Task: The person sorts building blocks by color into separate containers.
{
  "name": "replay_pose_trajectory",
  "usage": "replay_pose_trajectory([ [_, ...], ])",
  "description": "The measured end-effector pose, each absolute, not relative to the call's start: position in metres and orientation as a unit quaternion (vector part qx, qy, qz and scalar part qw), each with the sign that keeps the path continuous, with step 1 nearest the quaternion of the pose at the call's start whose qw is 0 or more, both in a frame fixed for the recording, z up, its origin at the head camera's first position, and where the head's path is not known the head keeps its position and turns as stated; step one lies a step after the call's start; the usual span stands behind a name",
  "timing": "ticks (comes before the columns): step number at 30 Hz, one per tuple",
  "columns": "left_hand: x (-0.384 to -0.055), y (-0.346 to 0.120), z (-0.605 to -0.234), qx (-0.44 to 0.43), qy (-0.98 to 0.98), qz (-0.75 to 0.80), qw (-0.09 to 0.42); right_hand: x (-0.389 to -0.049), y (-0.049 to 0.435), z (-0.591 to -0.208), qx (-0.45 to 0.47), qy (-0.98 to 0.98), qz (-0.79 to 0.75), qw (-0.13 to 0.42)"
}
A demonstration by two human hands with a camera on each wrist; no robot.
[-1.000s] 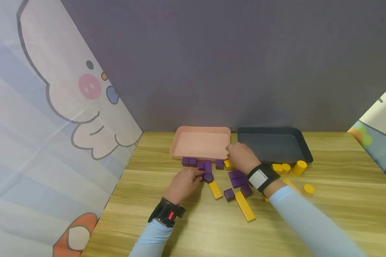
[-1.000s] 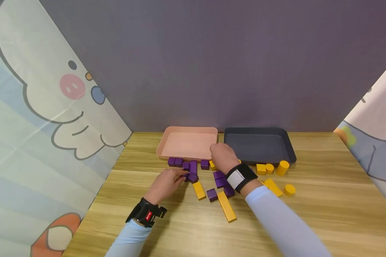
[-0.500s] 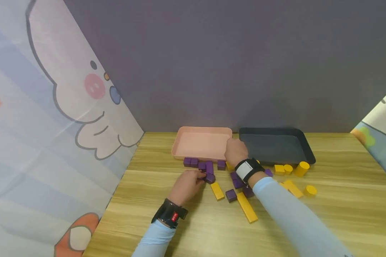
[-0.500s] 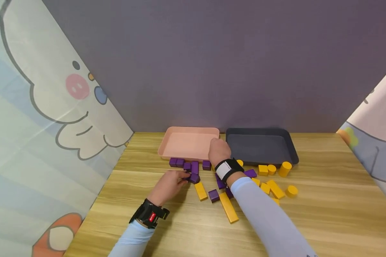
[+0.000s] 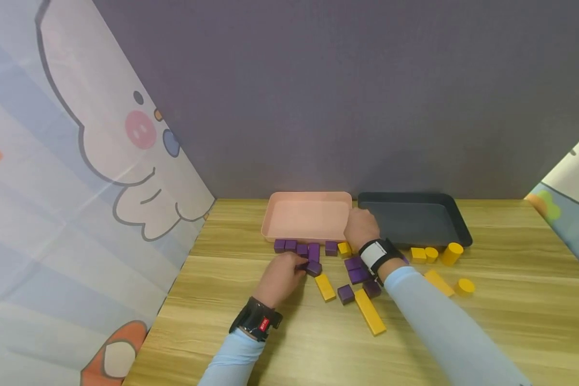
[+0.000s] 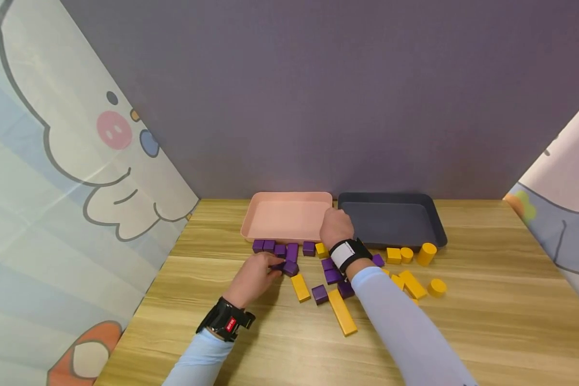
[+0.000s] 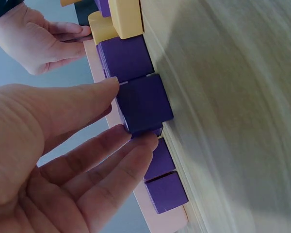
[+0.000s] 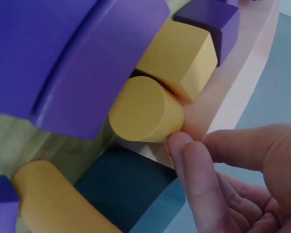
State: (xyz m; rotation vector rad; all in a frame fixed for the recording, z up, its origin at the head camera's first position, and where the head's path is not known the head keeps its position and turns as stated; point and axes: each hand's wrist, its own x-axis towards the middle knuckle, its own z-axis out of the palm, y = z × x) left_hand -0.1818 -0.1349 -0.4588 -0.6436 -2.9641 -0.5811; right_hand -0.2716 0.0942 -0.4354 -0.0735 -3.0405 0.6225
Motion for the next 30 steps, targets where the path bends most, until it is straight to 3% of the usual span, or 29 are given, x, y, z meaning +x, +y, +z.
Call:
replay_pose_trajectory([
  [8,-0.182,-0.135,-0.457,-0.202,-0.962,-0.182,0.026,-0.274,0.101,-0.437,-0.025,-0.975,0.222,0.016],
  [23,-0.192,-0.148,-0.439,-0.195,-0.941,-0.272,-0.046,-0.271,0.100,-0.439,-0.032,-0.971,0.233,0.029],
  [30,-0.229,-0.151,-0.405,-0.202,-0.927,-0.316,-0.006,-0.272,0.106,-0.442,-0.019,-0.972,0.230,0.053],
])
